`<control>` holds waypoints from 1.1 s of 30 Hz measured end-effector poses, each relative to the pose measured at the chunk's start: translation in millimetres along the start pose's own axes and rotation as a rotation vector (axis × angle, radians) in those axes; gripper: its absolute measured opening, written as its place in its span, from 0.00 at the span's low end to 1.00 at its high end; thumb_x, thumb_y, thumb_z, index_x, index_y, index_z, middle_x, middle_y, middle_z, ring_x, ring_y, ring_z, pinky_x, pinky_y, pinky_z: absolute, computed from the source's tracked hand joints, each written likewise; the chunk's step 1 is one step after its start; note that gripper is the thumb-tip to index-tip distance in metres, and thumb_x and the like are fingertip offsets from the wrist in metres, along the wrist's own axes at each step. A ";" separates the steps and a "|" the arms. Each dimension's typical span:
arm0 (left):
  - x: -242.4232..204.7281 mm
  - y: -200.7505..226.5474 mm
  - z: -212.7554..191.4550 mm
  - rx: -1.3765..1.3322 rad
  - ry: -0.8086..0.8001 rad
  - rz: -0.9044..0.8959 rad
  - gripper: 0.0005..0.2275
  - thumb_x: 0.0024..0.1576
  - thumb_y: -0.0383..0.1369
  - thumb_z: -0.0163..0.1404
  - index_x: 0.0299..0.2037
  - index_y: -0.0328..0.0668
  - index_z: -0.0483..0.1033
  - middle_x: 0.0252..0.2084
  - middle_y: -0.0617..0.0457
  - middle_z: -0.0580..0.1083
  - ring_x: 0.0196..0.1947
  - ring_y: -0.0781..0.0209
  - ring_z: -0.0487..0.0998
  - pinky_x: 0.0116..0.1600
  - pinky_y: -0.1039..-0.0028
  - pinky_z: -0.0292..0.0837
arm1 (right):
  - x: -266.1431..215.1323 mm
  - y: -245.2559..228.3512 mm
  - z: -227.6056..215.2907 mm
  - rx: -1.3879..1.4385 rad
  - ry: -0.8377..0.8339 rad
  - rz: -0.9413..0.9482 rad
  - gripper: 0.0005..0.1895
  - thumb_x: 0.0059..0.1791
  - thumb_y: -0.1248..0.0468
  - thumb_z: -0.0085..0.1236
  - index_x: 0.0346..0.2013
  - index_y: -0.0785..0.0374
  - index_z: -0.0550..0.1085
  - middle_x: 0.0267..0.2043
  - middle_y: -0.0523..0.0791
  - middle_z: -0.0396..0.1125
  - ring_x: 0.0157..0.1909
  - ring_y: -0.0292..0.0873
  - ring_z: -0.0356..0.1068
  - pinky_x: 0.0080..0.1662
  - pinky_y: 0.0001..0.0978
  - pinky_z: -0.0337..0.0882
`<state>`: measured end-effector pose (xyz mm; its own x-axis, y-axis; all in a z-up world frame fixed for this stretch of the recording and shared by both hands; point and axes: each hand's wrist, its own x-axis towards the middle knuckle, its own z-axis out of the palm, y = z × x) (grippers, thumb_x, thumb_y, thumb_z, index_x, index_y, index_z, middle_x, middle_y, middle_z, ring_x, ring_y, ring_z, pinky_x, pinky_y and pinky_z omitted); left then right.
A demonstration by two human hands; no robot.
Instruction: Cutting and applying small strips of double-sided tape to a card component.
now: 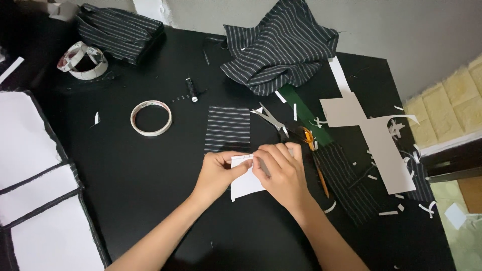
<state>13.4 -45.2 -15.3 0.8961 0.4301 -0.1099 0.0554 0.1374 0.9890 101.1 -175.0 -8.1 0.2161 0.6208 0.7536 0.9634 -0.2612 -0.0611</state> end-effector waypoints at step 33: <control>1.4 9.8 -1.9 -0.145 0.189 -0.051 0.10 0.49 0.23 0.54 0.41 0.27 0.78 0.34 0.35 0.76 0.38 0.52 0.76 0.43 0.69 0.71 | -4.9 45.2 -17.2 0.405 0.359 0.821 0.09 0.54 0.66 0.46 0.30 0.65 0.69 0.24 0.47 0.62 0.30 0.39 0.59 0.44 0.31 0.61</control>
